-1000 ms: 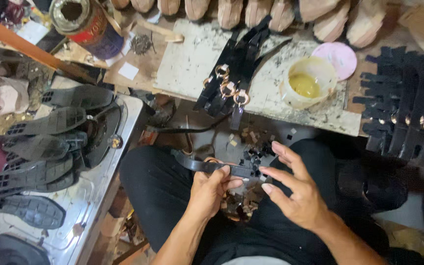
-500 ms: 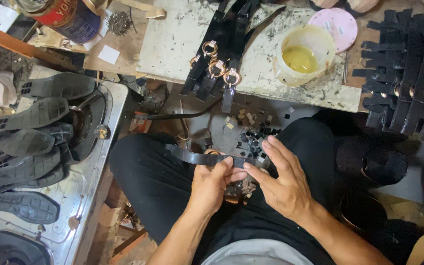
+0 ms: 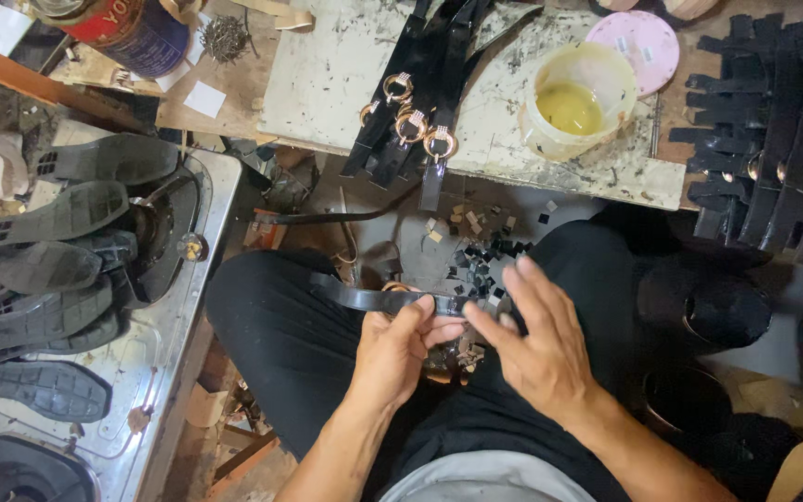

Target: The person sits on the floor at a workbench and trims small tabs off black shoe straps with gold rings, working one strap at a time on their lap. They place the trimmed straps in a stack on the bench and use scissors at one point.

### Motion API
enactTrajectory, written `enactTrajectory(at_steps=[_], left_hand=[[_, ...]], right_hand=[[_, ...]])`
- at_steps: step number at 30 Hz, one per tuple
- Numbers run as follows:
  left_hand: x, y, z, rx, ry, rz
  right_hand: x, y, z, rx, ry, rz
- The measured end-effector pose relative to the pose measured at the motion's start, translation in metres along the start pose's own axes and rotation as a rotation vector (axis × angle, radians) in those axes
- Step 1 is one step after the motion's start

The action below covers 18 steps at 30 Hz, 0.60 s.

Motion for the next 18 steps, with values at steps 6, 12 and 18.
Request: enactTrajectory(at_steps=[6,12,18], left_hand=[[0.002,-0.015,0.007,-0.042,-0.002,-0.517],[0.015,-0.08,0.032,-0.457,-0.364,-1.196],[0.025,-0.034,-0.003,-0.306,0.011,-0.319]], right_hand=[[0.024,0.014,-0.005,0.05,-0.24,-0.323],[0.009,0.003,-0.012,-0.001,-0.194,-0.56],[0.022,-0.007,-0.001,-0.006,-0.354,-0.558]])
Point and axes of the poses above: each hand's wrist, its own z-axis away from the middle knuckle, its own y-axis out of the back of the hand, x = y × z, the point moved 10 cm from there along -z, towards the middle knuckle, and after that the axes turned 3 degrees about -x, right-handed, at the moved point
